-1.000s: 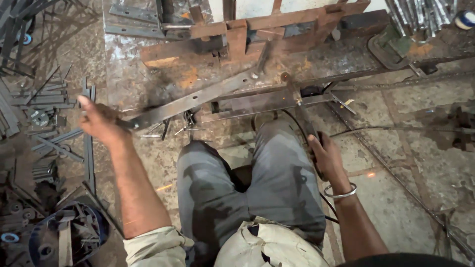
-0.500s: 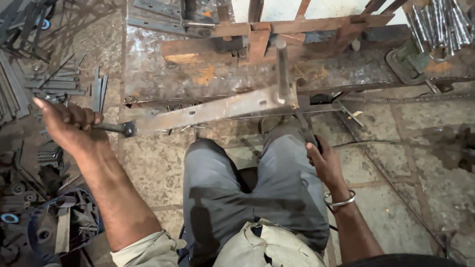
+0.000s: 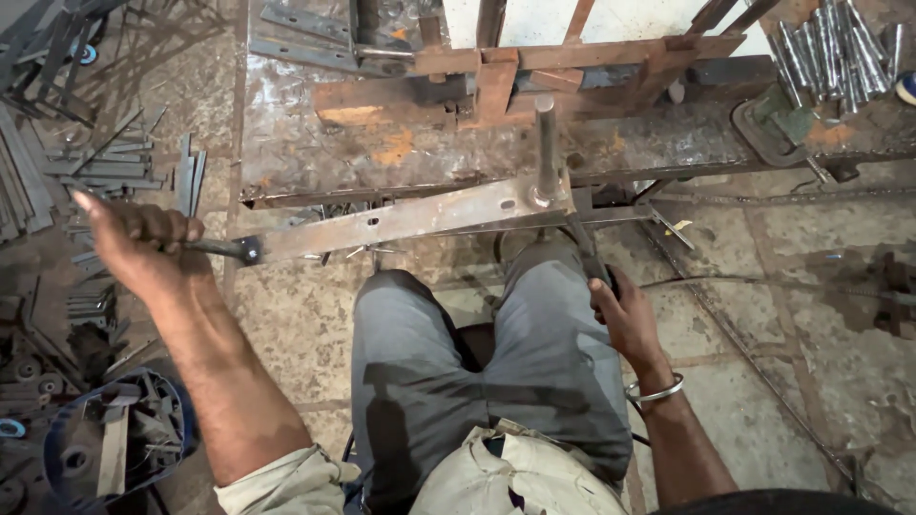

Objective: The user is welding and assembling a metal frame or furniture component in a workshop.

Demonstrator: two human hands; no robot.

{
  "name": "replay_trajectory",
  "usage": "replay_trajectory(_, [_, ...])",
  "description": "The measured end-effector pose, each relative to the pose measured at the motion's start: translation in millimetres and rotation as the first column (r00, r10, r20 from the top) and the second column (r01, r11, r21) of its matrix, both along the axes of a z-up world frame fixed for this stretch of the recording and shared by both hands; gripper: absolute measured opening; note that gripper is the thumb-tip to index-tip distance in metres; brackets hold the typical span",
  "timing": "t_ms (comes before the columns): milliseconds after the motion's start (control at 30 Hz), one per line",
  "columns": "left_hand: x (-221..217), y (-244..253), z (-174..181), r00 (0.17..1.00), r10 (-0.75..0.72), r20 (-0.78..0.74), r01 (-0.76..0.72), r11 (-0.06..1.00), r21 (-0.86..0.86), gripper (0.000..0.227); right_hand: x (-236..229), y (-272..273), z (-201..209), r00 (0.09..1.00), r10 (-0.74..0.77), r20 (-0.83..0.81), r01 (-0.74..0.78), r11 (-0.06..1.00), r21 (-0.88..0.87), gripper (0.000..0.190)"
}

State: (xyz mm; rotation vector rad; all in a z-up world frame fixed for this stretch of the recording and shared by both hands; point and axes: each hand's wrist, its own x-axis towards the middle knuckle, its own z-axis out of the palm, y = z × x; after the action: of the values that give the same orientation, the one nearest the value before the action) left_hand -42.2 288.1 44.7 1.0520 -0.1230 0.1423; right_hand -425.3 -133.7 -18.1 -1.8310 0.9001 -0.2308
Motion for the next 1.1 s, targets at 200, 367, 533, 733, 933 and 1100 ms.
replay_trajectory(200, [9, 3, -5, 0.994, 0.075, 0.085, -0.079, 0.996, 0.045, 0.047, 1, -4, -9, 0.999, -0.019, -0.050, 0.019, 1.000, -0.001, 0.047])
replay_trajectory(367, [-9, 24, 13, 0.976, 0.213, -0.049, -0.207, 0.972, 0.113, 0.050, -8, -16, -36, 0.999, 0.036, 0.028, -0.039, 0.994, 0.105, 0.049])
replay_trajectory(533, [-38, 98, 19, 0.934, 0.216, 0.285, -0.274, 0.945, 0.181, 0.062, -5, -26, -53, 1.000, 0.002, 0.020, -0.004, 0.997, 0.081, 0.037])
replay_trajectory(733, [-66, 188, 43, 0.863, 0.218, 0.455, -0.488, 0.591, 0.642, 0.061, 13, -29, -55, 0.997, 0.073, -0.026, -0.075, 0.994, -0.079, 0.037])
replay_trajectory(933, [-81, 137, -7, 0.951, 0.299, -0.078, 0.071, 0.035, 0.997, 0.046, 37, 1, -8, 0.992, 0.125, -0.009, -0.126, 0.985, -0.117, 0.029])
replay_trajectory(1100, [-74, 88, -199, 0.955, 0.202, -0.220, 0.193, 0.146, 0.970, 0.063, 34, -6, -24, 0.992, 0.124, -0.003, -0.124, 0.988, -0.088, 0.030])
